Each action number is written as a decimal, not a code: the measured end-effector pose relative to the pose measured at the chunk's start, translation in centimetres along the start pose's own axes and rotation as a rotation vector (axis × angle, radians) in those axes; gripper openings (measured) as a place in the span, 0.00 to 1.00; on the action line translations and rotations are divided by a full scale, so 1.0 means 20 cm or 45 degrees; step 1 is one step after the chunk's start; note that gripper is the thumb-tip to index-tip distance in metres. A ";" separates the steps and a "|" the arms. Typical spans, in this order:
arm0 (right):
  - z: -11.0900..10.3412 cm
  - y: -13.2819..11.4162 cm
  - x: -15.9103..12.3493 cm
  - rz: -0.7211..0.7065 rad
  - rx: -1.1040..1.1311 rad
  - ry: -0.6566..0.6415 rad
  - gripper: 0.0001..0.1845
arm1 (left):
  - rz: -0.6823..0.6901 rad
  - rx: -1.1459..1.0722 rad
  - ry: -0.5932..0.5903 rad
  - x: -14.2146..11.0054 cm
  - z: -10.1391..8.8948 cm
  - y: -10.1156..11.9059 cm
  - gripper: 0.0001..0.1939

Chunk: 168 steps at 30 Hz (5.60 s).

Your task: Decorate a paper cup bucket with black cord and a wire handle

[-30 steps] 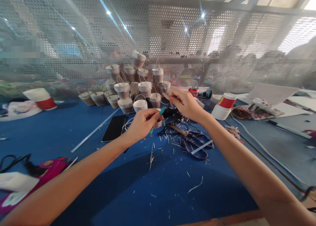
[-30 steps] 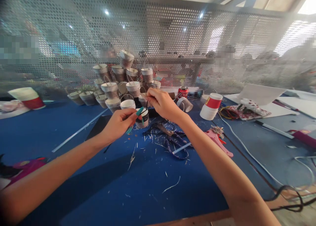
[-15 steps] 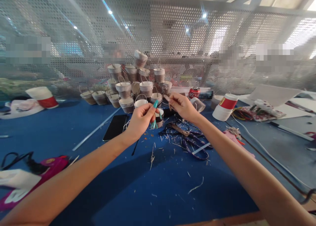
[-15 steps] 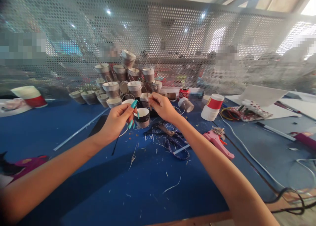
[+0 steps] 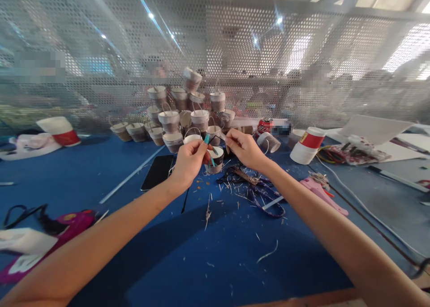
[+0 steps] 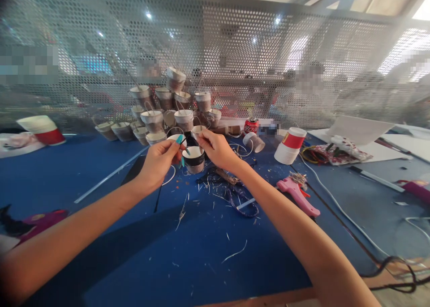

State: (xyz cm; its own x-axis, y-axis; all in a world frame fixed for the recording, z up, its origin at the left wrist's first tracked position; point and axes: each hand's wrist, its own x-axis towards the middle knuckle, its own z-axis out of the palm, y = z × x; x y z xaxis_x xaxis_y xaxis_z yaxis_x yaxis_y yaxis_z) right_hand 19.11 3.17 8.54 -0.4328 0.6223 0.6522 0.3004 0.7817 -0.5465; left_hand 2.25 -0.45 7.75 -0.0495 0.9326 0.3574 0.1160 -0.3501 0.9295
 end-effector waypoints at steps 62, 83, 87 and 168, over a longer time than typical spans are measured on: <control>-0.22 -0.17 0.02 -0.198 -0.148 -0.407 0.10 | 0.381 0.466 -0.705 -0.09 -0.02 0.14 0.13; -0.24 -0.21 0.02 -0.140 -0.017 -0.451 0.14 | 0.296 0.476 -0.777 -0.11 -0.03 0.20 0.14; -0.23 -0.18 0.03 -0.113 -0.012 -0.459 0.12 | 0.354 0.572 -0.812 -0.11 -0.03 0.19 0.15; -0.03 -0.16 -0.01 -0.216 -0.300 -0.005 0.10 | -0.351 -0.303 -0.220 -0.05 0.02 0.11 0.16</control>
State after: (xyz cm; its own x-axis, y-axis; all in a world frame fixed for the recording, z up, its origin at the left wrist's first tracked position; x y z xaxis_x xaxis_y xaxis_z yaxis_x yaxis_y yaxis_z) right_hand 18.71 0.65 10.50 -0.4967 0.4823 0.7216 0.4123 0.8627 -0.2928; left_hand 2.85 -2.05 9.42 0.1235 0.9883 0.0897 -0.1123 -0.0758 0.9908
